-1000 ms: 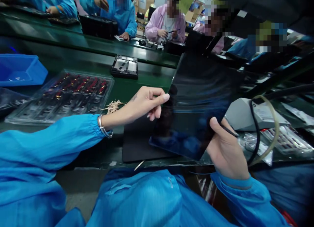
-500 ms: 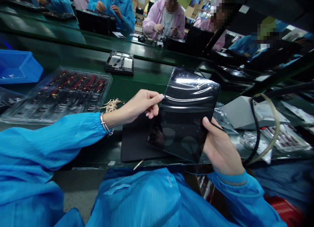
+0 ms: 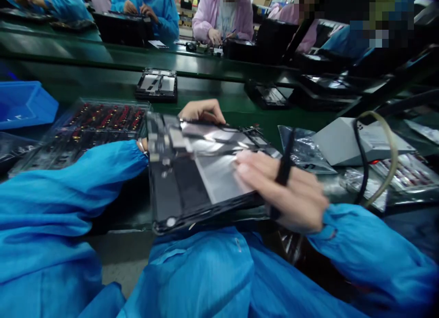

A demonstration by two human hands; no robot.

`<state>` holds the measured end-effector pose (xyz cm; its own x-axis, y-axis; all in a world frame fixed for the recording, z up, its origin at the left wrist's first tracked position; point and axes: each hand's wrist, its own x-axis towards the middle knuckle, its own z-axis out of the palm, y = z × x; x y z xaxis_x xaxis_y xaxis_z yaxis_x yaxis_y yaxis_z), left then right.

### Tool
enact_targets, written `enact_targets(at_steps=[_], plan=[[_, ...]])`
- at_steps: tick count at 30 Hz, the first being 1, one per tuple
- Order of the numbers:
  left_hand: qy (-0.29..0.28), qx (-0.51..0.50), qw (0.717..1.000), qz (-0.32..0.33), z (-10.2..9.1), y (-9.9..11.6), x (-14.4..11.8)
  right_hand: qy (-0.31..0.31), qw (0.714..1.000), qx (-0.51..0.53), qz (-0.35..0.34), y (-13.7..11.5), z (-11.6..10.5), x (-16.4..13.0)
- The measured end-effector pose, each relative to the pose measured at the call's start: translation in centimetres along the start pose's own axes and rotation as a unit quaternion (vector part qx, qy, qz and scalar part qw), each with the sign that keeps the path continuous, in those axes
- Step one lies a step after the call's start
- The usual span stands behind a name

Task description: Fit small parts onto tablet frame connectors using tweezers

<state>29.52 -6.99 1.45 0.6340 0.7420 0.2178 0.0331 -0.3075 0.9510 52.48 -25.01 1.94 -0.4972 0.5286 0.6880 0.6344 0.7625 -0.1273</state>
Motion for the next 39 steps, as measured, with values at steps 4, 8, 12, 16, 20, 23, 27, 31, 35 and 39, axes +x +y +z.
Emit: enact_targets(at_steps=[4, 8, 12, 16, 20, 23, 27, 31, 35, 39], plan=[[-0.049, 0.239, 0.969, -0.021, -3.3, -3.3, -2.2, -0.040, 0.986, -0.075, -0.140, 1.1, 3.4, -3.0], [-0.056, 0.490, 0.867, -0.072, -6.0, -3.8, -5.6, -0.076, 0.987, -0.066, -0.126, 1.7, 4.8, -5.2], [-0.123, 0.526, 0.833, -0.118, -4.8, -2.7, -8.4, -0.105, 0.989, -0.028, -0.097, 1.3, 5.1, -5.7], [-0.118, 0.571, 0.802, -0.128, -3.7, -2.9, -9.2, -0.121, 0.985, -0.035, -0.116, 1.0, 5.7, -5.9], [-0.063, 0.504, 0.844, -0.171, -3.7, -2.9, -9.4, -0.132, 0.986, -0.048, -0.088, 0.5, 6.0, -6.3], [0.002, 0.310, 0.923, -0.227, -2.5, -1.3, -9.4, -0.123, 0.991, -0.022, -0.050, 0.9, 6.0, -6.1], [0.105, -0.024, 0.959, -0.263, 0.4, 0.3, -6.8, -0.088, 0.996, 0.006, -0.004, 4.1, 7.2, -4.0], [0.284, -0.087, 0.940, -0.167, -0.5, -1.6, -0.1, -0.063, 0.997, 0.023, 0.026, 8.5, 9.0, -1.5], [0.341, -0.074, 0.930, -0.117, -4.8, -4.3, 7.6, -0.059, 0.995, 0.030, 0.078, 11.1, 9.6, -1.3], [0.350, -0.065, 0.929, -0.096, -7.9, -5.9, 12.6, -0.073, 0.991, 0.047, 0.105, 11.7, 9.5, -2.1]])
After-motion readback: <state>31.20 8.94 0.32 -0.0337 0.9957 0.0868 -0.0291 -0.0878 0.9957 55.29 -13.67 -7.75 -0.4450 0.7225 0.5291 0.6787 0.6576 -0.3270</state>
